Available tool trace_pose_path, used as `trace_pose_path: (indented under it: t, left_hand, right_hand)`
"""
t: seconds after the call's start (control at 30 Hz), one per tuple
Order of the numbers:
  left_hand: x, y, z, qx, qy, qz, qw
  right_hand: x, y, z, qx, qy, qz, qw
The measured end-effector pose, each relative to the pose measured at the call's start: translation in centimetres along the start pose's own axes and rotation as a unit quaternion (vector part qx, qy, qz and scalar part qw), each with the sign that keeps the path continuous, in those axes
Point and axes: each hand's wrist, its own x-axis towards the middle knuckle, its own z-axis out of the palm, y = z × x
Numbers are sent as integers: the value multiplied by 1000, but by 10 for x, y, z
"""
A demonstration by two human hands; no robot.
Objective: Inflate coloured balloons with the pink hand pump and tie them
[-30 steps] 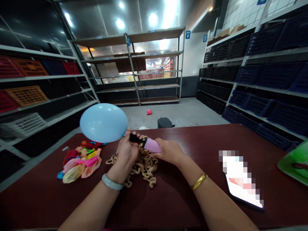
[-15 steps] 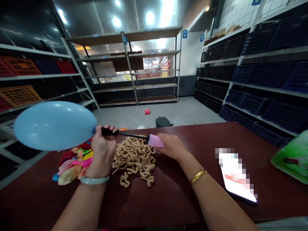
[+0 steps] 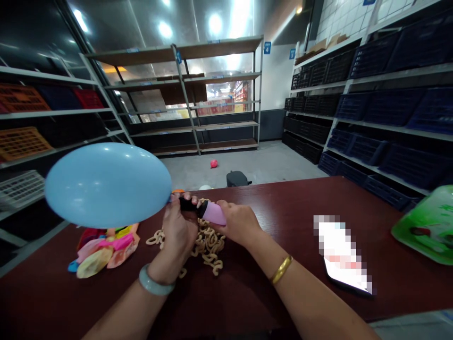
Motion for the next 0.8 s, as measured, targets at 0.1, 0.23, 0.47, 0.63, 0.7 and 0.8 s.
trace_pose_path:
  t: [0.1, 0.23, 0.47, 0.63, 0.7, 0.8]
  left_hand:
    - [-1, 2, 1, 3, 4, -5, 1000]
    - [7, 1, -5, 11, 28, -14, 999]
    - [47, 25, -33, 16, 91, -19, 996]
    - [73, 64, -48, 11, 146, -1, 989]
    - [76, 72, -50, 8, 148, 7, 989]
    - [74, 70, -47, 5, 121, 40, 992]
  right_hand:
    - [1, 0, 4, 1, 2, 1, 1000]
    - [2, 4, 4, -5, -11, -8, 1000]
    - [6, 17, 1, -30, -64, 11, 997]
    - [7, 23, -1, -29, -52, 5, 998]
    - [7, 25, -3, -28, -43, -2, 999]
    - [7, 27, -5, -26, -33, 4, 999]
